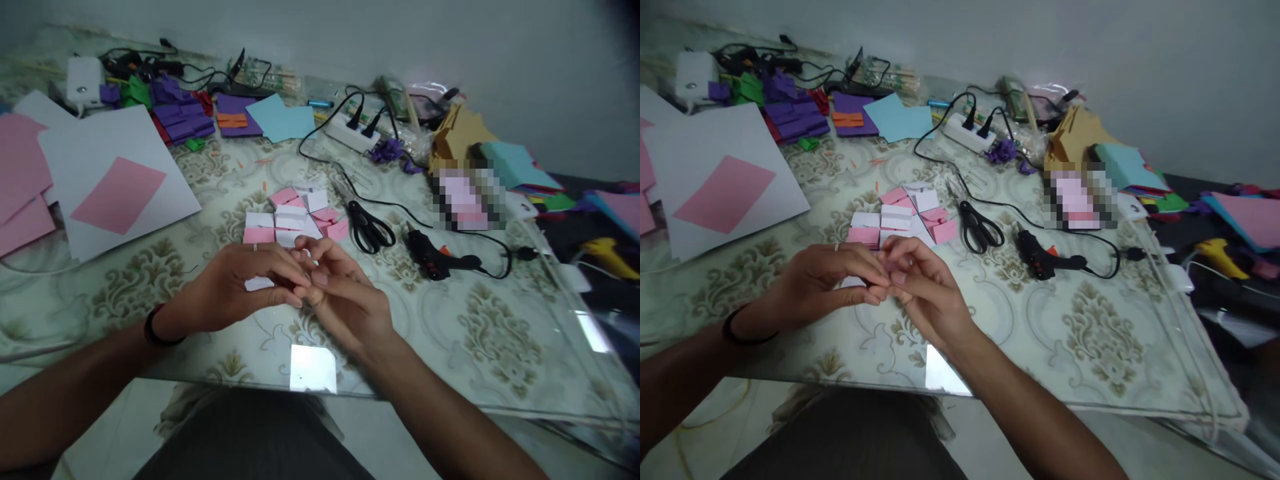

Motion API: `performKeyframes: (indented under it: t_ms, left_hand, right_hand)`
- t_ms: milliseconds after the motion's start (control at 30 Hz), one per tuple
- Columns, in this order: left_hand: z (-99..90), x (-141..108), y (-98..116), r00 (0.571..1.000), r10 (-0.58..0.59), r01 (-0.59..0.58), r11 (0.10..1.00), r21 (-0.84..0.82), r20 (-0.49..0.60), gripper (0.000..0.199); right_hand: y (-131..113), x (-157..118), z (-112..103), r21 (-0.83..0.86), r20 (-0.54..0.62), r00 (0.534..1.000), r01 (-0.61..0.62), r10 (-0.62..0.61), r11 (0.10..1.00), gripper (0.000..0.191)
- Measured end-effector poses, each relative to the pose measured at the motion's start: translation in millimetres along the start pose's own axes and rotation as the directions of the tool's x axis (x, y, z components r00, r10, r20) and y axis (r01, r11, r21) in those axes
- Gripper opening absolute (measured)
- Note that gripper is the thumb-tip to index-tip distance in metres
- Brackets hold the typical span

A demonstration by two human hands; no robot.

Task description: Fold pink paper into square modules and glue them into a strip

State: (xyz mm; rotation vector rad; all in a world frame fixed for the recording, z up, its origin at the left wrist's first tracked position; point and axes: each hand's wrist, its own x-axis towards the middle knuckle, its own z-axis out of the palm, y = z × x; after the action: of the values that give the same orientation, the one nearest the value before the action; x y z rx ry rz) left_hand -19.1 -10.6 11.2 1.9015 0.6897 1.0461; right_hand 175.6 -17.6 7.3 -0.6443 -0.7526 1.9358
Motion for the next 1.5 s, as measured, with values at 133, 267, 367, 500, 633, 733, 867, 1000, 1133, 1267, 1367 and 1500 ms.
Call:
performKeyframes:
  t_ms: [133, 267, 367, 500, 633, 733, 867, 1000, 1133, 1267, 1367, 1500]
  left_hand:
    - [1.7, 0.0, 0.1, 0.999, 0.04, -0.04, 0.995, 0.09, 0.003, 0.013]
    - [3.6, -1.7, -0.2, 0.998, 0.067, -0.066, 0.99, 0.123, -0.006, 0.013]
    - [4.3, -2.7, 0.3, 0.997, 0.081, -0.078, 0.986, 0.148, -0.016, 0.012]
    - [5.5, -3.0, 0.7, 0.994, 0.106, -0.102, 0.979, 0.177, -0.016, 0.011]
    - [6.1, -2.5, 0.0, 0.99, 0.143, -0.139, 0.958, 0.252, 0.002, 0.007]
    - [2.7, -1.4, -1.7, 0.997, 0.074, -0.076, 0.943, 0.325, 0.018, 0.011]
    - [-9.8, 0.8, -11.6, 0.979, -0.056, 0.13, 0.911, 0.39, -0.196, 0.014]
    - [-23.7, 2.9, -29.4, 0.909, -0.153, 0.335, 0.822, 0.461, -0.387, 0.018]
    - [-30.1, 1.9, -41.0, 0.95, -0.18, 0.293, 0.797, 0.528, -0.256, 0.021]
    - [-30.7, -2.1, -46.3, 0.97, -0.207, 0.244, 0.778, 0.579, -0.13, 0.019]
    - [-28.9, -3.8, -50.2, 0.962, -0.24, 0.268, 0.761, 0.591, -0.128, 0.006]
    - [-23.8, -4.1, -53.3, 0.963, -0.22, 0.269, 0.752, 0.602, -0.155, 0.006]
  right_hand:
    - [4.4, 3.1, -4.8, 0.017, 0.016, 1.0, -0.005, 0.005, 1.0, 0.013]
    - [6.4, 5.8, -7.4, 0.043, 0.023, 1.0, -0.015, 0.014, 0.999, 0.012]
    - [5.7, 6.5, -6.4, 0.043, 0.039, 0.999, -0.016, 0.014, 0.999, 0.01]
    - [5.4, 5.5, -3.5, 0.007, 0.048, 0.999, 0.014, -0.014, 1.0, 0.009]
    - [5.8, 5.3, -6.1, -0.136, 0.059, 0.994, 0.103, -0.096, 0.985, 0.005]
    - [0.8, 8.8, -14.3, -0.35, 0.047, 0.977, 0.213, -0.21, 0.912, 0.002]
    - [-14.4, 16.6, -27.3, -0.55, -0.02, 0.887, 0.376, -0.462, 0.746, 0.004]
    - [-25.6, 22.6, -36.9, -0.656, -0.016, 0.899, 0.321, -0.438, 0.683, 0.004]
    - [-23.0, 26.2, -42.8, -0.867, 0.101, 0.937, 0.248, -0.335, 0.432, 0.01]
    - [-13.5, 30.2, -46.9, -0.952, 0.213, 0.949, 0.255, -0.232, 0.169, 0.017]
    - [-8.1, 33.0, -49.7, -0.966, 0.209, 0.959, 0.232, -0.192, 0.111, 0.018]
    - [-3.9, 35.5, -52.5, -0.97, 0.206, 0.954, 0.228, -0.216, 0.083, 0.019]
